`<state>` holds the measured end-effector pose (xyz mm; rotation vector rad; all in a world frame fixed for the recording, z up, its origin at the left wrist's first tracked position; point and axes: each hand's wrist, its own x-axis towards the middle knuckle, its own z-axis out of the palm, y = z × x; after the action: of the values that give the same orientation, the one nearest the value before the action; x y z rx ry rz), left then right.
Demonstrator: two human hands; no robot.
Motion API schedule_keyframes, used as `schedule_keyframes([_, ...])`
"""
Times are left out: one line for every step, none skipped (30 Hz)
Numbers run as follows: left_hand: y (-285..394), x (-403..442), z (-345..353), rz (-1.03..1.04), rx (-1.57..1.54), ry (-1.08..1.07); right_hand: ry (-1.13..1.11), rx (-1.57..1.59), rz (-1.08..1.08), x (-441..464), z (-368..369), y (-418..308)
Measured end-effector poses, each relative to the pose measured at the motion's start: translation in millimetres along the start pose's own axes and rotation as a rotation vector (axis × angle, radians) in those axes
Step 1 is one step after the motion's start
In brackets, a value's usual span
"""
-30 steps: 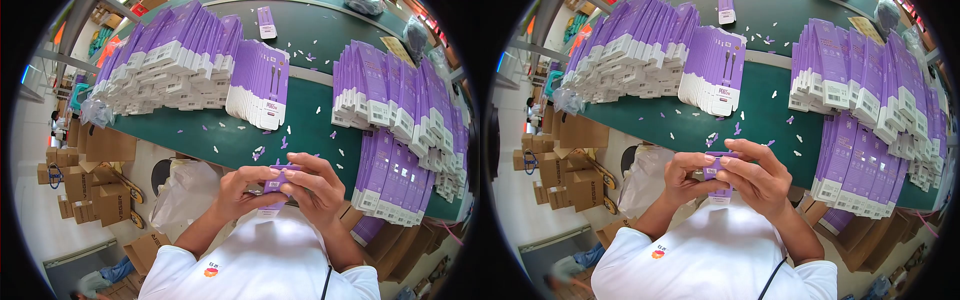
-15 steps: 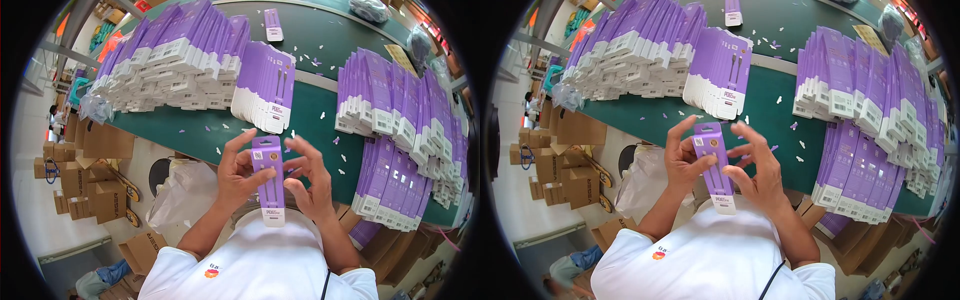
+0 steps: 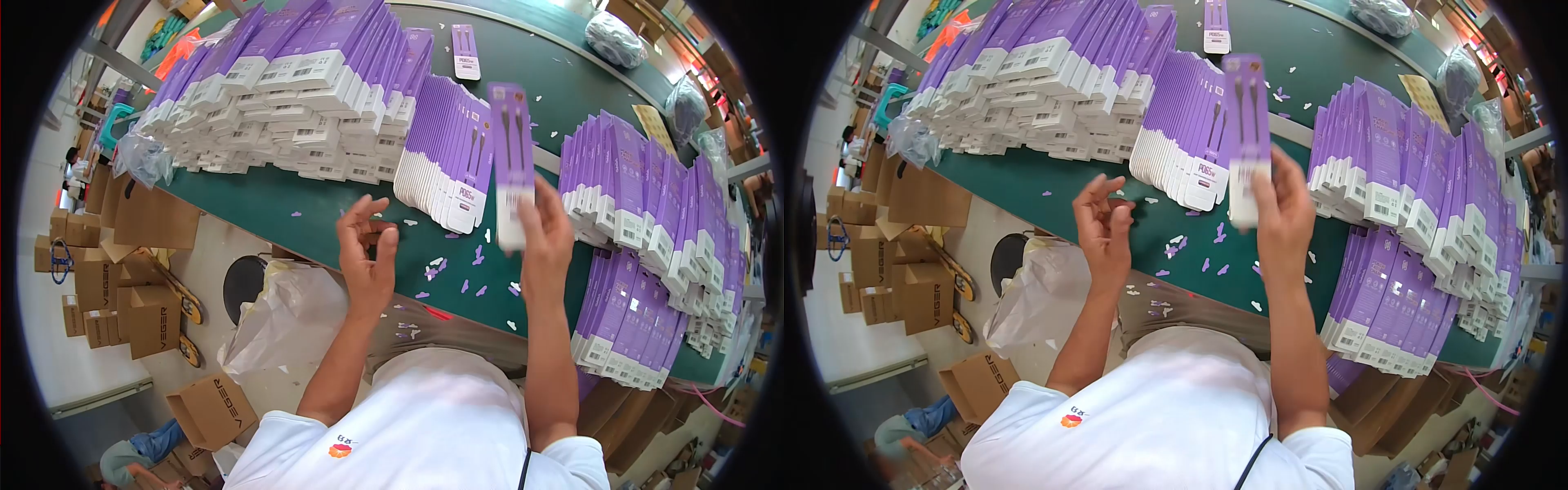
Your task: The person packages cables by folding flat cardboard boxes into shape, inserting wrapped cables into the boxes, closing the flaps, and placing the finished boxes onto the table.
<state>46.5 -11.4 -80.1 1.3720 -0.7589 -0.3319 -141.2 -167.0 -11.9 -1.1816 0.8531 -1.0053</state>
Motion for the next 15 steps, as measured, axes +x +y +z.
schedule_keyframes([-4, -1, -3, -0.001, 0.166, -0.024, 0.050, -0.074, -0.037, 27, 3, 6])
schedule_keyframes([-3, 0, -2, 0.020, 0.224, -0.055, 0.061, -0.068, -0.050, 55, 5, 12])
schedule_keyframes([1, 1, 2, 0.041, 0.282, -0.087, 0.110, -0.133, -0.054, 80, 12, 14])
schedule_keyframes([2, 2, 4, 0.063, 0.341, -0.120, 0.160, -0.198, -0.058, 106, 19, 16])
schedule_keyframes([2, 3, 4, 0.055, 0.332, -0.112, 0.164, -0.206, -0.049, 135, 21, 22])
schedule_keyframes([2, 3, 4, 0.047, 0.323, -0.104, 0.166, -0.215, -0.039, 164, 21, 30])
schedule_keyframes([2, 3, 4, 0.036, 0.316, -0.093, 0.173, -0.166, -0.045, 190, 24, 38])
schedule_keyframes([2, 3, 4, 0.030, 0.291, -0.079, 0.177, -0.116, -0.049, 215, 28, 45])
schedule_keyframes([2, 4, 5, 0.024, 0.266, -0.064, 0.181, -0.068, -0.054, 232, 28, 51])
schedule_keyframes([3, 4, 5, 0.017, 0.241, -0.048, 0.164, -0.111, -0.024, 242, 24, 55])
schedule_keyframes([3, 3, 5, 0.009, 0.239, -0.050, 0.146, -0.153, 0.004, 252, 18, 59])
schedule_keyframes([4, 3, 4, 0.001, 0.238, -0.052, 0.127, -0.195, 0.033, 256, 16, 61])
schedule_keyframes([4, 4, 4, -0.006, 0.237, -0.051, 0.122, -0.293, 0.005, 246, 20, 51])
schedule_keyframes([3, 4, 4, -0.009, 0.242, -0.046, 0.114, -0.391, -0.024, 230, 18, 42])
schedule_keyframes([2, 4, 3, -0.015, 0.249, -0.044, 0.108, -0.489, -0.050, 210, 16, 36])
